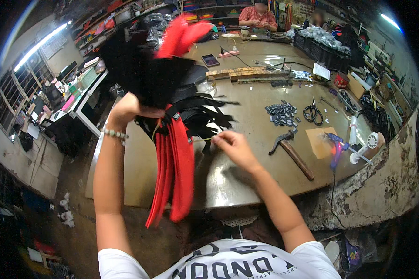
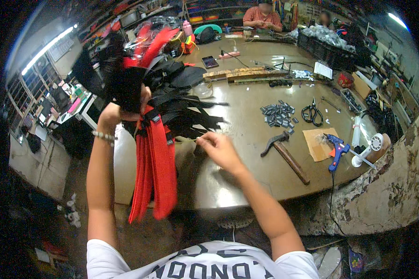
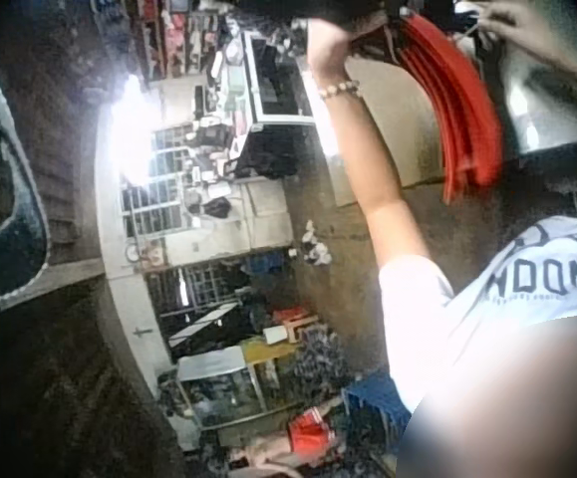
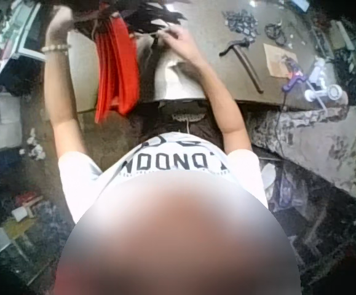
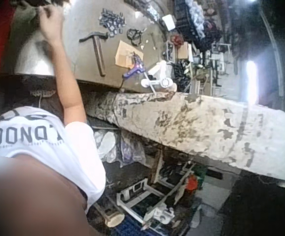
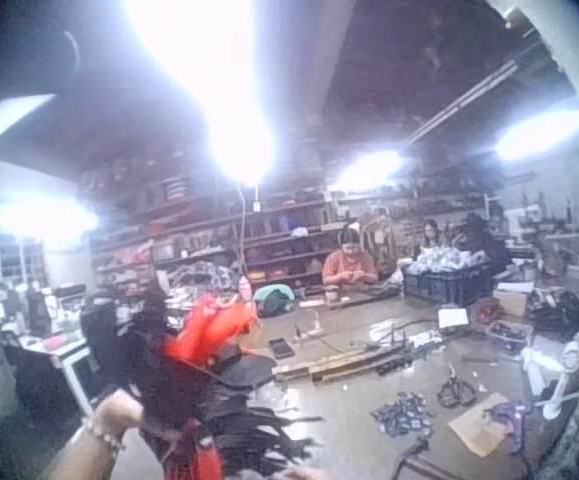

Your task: The person assembles black rubber shoe parts by applying hot glue to strips and attaching small rectangular pieces. They use a hammer to press the pieces into place, then gather and bundle the finished parts with a rubber band.

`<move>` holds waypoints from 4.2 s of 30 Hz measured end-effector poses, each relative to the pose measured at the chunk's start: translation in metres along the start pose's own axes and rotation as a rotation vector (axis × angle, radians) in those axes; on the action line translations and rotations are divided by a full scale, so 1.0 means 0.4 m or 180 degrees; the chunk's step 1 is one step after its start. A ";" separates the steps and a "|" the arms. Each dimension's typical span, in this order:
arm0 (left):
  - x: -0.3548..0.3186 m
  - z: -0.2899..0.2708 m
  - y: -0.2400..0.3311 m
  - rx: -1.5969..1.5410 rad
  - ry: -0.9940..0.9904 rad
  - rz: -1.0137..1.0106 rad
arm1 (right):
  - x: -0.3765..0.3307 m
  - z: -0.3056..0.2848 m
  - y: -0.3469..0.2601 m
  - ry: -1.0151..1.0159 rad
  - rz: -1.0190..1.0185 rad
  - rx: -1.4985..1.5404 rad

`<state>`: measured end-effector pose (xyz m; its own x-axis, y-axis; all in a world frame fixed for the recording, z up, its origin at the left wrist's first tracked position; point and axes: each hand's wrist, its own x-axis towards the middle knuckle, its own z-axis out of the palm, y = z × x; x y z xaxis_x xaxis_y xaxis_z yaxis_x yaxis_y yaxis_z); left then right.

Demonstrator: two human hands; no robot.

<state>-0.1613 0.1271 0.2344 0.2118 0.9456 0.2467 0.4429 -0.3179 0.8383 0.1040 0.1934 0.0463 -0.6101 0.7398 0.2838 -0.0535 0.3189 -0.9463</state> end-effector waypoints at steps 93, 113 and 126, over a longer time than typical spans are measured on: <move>-0.161 0.367 -0.206 -0.0402 0.0331 -0.1816 | -0.088 0.117 0.019 0.0371 -0.1193 -0.0696; -0.177 0.400 -0.156 0.0165 0.0457 -0.1677 | -0.123 0.115 -0.013 0.0291 -0.1660 -0.2264; -0.212 0.416 -0.082 0.2356 0.0435 -0.0307 | -0.091 0.066 0.015 -0.0400 0.1469 0.0776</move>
<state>-0.0489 0.0458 0.1051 0.0539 0.9563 0.2874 0.9333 -0.1506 0.3259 0.1051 0.1529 0.0264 -0.7028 0.6891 -0.1768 0.0698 -0.1806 -0.9811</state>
